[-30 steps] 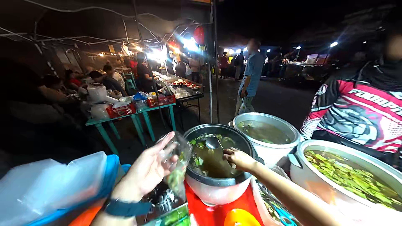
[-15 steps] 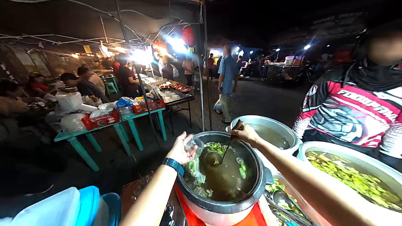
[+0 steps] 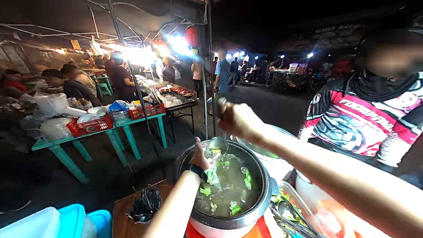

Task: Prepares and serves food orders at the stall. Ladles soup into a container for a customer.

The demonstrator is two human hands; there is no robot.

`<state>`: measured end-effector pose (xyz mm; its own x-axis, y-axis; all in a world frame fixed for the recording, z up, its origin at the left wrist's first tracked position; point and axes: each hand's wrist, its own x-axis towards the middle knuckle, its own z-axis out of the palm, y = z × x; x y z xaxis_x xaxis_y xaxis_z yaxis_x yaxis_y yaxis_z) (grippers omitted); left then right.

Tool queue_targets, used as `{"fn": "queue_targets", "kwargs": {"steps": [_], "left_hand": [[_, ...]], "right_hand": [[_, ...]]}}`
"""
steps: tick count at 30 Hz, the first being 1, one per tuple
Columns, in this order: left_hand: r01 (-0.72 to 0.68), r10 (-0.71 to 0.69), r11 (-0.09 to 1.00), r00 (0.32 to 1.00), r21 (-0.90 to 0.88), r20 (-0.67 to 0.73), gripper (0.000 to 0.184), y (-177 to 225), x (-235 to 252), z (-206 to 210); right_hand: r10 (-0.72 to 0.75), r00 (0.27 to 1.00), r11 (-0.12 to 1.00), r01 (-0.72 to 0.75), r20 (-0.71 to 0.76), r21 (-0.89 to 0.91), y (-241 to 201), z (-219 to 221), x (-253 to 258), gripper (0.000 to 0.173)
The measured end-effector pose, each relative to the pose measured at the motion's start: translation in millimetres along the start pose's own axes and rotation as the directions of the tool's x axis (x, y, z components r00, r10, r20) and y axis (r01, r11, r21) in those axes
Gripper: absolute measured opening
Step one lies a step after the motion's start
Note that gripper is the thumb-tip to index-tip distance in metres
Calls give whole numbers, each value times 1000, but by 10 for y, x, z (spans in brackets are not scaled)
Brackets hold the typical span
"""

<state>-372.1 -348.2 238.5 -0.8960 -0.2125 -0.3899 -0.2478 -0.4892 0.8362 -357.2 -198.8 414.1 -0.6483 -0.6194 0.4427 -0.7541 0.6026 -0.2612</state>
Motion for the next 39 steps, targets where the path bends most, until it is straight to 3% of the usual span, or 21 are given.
{"fn": "queue_targets", "kwargs": {"steps": [2, 4, 5, 7, 10, 13, 18, 20, 23, 25, 28, 31, 35, 39], "left_hand": [[-121, 121, 993, 992, -8, -36, 82, 39, -224, 78], [-249, 249, 968, 968, 14, -7, 68, 47, -390, 42], [-220, 221, 974, 975, -53, 17, 72, 44, -301, 22], [-61, 58, 988, 998, -143, -29, 80, 82, -148, 59], [92, -100, 972, 995, -215, -27, 81, 62, 47, -61], [89, -92, 984, 996, -153, -12, 75, 77, 7, -151], [0, 0, 1000, 1000, -9, -24, 75, 165, -45, -263], [-14, 14, 1000, 999, -9, -41, 74, 201, -63, -316], [-3, 0, 999, 997, -35, -79, 73, 236, -113, -354], [6, -9, 1000, 996, -29, -87, 67, 235, -132, -383], [48, -45, 998, 993, 26, -111, 50, 210, -90, -441], [100, -91, 993, 985, 57, -147, 44, 161, -44, -459], [132, -120, 989, 982, 73, -145, 47, 83, 15, -446], [102, -93, 993, 988, 66, -124, 62, -13, 72, -376]], "right_hand": [[-303, 952, 944, 305, 34, -129, -129, 305, -406, 19], [-579, 813, 785, 576, 60, -229, -33, 590, -755, 19], [-655, 753, 716, 646, 63, -265, 50, 651, -882, 16], [-701, 713, 675, 664, 1, -322, 258, 673, -1044, 13], [-620, 785, 744, 576, -25, -339, 709, 767, -1139, 16], [-511, 845, 815, 535, 159, -225, 1244, 1097, -1263, 18], [-461, 811, 856, 514, 360, -62, 1642, 1533, -1438, 16], [-340, 860, 932, 363, 382, 13, 1661, 1587, -1413, 24], [-1, 938, 990, -47, 345, 130, 1752, 1607, -1228, 36], [199, 939, 948, -257, 280, 189, 1872, 1598, -1082, 37], [415, 888, 875, -449, 198, 180, 1903, 1422, -844, 39], [455, 883, 861, -469, 112, 199, 1867, 1171, -601, 41], [432, 896, 864, -443, 102, 240, 1712, 710, -281, 35], [415, 908, 872, -415, 57, 260, 1445, 269, 28, 36]]}}
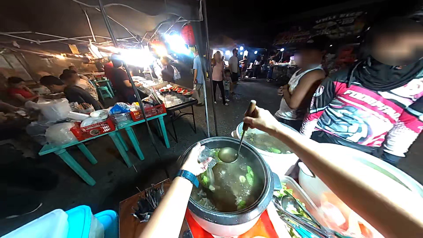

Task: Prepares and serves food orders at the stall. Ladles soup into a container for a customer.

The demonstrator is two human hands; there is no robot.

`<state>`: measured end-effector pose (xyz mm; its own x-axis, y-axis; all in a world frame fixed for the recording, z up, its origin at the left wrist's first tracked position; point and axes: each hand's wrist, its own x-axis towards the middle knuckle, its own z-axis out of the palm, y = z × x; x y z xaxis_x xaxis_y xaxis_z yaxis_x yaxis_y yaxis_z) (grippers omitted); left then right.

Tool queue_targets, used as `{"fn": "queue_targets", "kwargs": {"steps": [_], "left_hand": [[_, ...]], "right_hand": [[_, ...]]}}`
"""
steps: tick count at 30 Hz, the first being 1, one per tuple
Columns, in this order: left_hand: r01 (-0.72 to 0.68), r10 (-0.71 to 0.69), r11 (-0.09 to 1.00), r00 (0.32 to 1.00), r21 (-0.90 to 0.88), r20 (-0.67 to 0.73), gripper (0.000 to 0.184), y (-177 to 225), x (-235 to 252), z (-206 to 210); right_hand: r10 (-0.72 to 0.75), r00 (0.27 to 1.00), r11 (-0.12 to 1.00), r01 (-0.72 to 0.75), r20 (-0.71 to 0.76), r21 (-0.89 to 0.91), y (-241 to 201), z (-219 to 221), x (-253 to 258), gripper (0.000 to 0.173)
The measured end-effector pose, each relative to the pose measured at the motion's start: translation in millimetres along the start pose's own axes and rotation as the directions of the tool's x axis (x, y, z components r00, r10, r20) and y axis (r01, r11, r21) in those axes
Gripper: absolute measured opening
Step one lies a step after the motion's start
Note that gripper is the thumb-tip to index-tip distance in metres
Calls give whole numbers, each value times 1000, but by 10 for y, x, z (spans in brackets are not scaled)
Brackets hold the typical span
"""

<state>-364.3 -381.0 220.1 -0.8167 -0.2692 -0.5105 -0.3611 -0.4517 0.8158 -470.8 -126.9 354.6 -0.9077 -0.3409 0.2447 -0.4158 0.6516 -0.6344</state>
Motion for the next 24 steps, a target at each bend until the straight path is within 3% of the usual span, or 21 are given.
{"fn": "queue_targets", "kwargs": {"steps": [5, 8, 10, 12, 14, 15, 16, 20, 24], "left_hand": [[-5, 5, 1000, 1000, -30, 2, 85, -7, -14, 250], [-34, 34, 999, 999, -40, 7, 89, -5, -69, 384], [-102, 114, 988, 988, -119, 102, 90, -50, -42, 360], [-247, 279, 958, 918, -145, 280, 82, -67, -82, 287], [-279, 304, 946, 940, -166, 155, 63, 88, -514, 426], [-263, 277, 955, 956, -136, 97, 57, 105, -666, 446], [-244, 250, 966, 965, -84, 80, 52, 62, -700, 413], [-61, 63, 997, 997, -42, 48, 53, 13, -78, 310], [-111, 111, 994, 993, -13, 38, 52, 9, -34, 227]], "right_hand": [[-120, 991, 992, 117, -67, -54, -732, -146, -159, 37], [-364, 932, 909, 353, -7, -223, -1052, 65, -527, 34], [-615, 785, 738, 608, 80, -292, -1094, 312, -826, 28], [-779, 589, 492, 787, 214, -373, -1044, 505, -1111, 25], [-860, 423, 281, 860, 286, -427, -919, 580, -1263, 26], [-877, 386, 240, 867, 284, -436, -825, 586, -1274, 23], [-883, 381, 240, 868, 274, -435, -698, 586, -1241, 22], [-758, 518, 364, 840, 396, -403, 60, 692, -977, 16], [-631, 607, 542, 790, 483, -285, 831, 1054, -1020, 24]]}}
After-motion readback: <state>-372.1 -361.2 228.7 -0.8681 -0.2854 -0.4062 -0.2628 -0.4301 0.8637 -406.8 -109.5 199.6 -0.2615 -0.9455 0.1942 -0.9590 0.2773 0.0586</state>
